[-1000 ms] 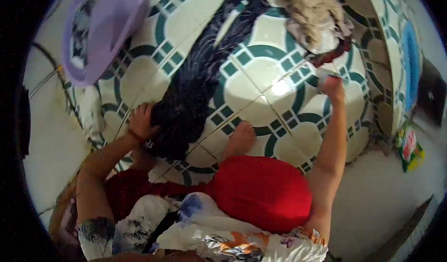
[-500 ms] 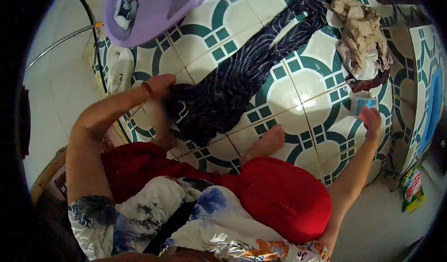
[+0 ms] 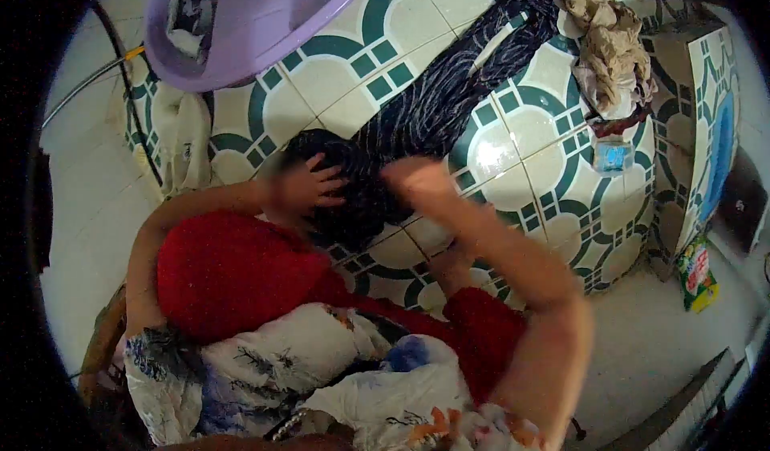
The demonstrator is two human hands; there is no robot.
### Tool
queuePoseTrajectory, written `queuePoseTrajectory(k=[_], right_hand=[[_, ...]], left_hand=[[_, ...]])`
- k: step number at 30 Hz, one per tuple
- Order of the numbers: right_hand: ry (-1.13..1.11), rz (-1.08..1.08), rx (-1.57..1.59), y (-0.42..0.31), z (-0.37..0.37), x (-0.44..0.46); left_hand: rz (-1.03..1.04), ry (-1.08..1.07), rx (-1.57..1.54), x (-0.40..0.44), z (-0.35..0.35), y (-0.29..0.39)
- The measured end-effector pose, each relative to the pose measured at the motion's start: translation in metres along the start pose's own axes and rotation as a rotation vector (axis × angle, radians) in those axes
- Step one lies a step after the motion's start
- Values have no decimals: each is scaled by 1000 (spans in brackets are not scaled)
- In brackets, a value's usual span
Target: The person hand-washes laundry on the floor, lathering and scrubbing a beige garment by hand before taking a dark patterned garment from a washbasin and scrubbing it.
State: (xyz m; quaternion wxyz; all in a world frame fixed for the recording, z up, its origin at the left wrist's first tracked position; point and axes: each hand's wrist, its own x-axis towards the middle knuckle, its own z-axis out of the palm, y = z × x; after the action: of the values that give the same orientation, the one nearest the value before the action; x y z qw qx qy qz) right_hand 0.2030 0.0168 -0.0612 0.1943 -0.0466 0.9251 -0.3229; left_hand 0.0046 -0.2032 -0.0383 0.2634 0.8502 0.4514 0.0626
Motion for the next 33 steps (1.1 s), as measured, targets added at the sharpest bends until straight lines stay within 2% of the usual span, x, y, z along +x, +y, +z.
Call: queuePoseTrajectory(k=[1,2,3,5,6,7,8,9,10,11,12,13,14,15,16,17,18,21,23,25,26,27,28,29,30,31,32,33], right_hand=[[266,-131,-12,-33,24,17],[310,-192,-220,-59,47,36],[405,-156,-157,-72,60,50],[386,-143,-244,-44,70,59],[376,-107,-317,-40,66,66],[-57,115,-395,-39,11,89],[320,117,-492,-7,-1,97],[134,439,-513,8,-53,112],[389,617,-571,45,-65,109],[643,686,-629,94,-72,104],[794,791,-558,130,-85,100],[882,804,-656,150,-91,95],[795,797,-551,146,-83,94],[718,786,-456,139,-78,101],[725,475,-359,92,-67,103],[515,468,-709,50,-14,113],[121,307,-399,-14,-7,112],[225,315,-442,-5,-19,92],[416,533,-493,50,-54,89],[753,758,-570,117,-78,80],[804,799,-567,126,-80,80],[772,773,-514,117,-76,83],[679,647,-440,79,-64,92],[436,510,-398,24,-45,103],[-7,315,-307,-30,-23,114],[-39,-105,-288,-34,55,118],[374,-427,-333,-18,61,110],[346,-296,-360,-11,22,113]], left_hand=[[-19,45,-13,-1,23,-4],[-24,62,-21,-4,44,-6],[-62,38,-2,-4,52,-8],[-98,-10,-6,-7,70,-13],[-169,-123,-133,-6,54,-12],[-228,-243,-252,-9,45,-8],[-220,-262,-249,-13,52,-10],[-190,-129,-200,-15,64,-17],[-155,12,-167,-15,71,-17],[-152,20,-152,-15,60,-23],[-158,-53,-149,-16,42,-28],[-159,-131,-157,-17,31,-27],[-144,-129,-156,-18,33,-22],[-203,-36,-154,-17,39,-21],[-270,65,-155,-15,41,-22],[-268,83,-153,-13,40,-20],[-249,11,-151,-11,40,-18],[-241,-82,-132,-27,56,-22],[-250,-118,-152,-38,62,-10],[-230,-203,-99,-32,52,-24],[-218,-196,-76,-29,50,-28],[-198,-186,-63,-27,51,-27],[-189,-169,-55,-23,52,-26],[-194,-155,-48,-22,51,-26],[-177,-197,-92,-23,52,-24],[-154,-245,-133,-23,53,-23],[-149,-247,-123,-23,53,-26],[-259,-269,-160,-25,52,-24]])
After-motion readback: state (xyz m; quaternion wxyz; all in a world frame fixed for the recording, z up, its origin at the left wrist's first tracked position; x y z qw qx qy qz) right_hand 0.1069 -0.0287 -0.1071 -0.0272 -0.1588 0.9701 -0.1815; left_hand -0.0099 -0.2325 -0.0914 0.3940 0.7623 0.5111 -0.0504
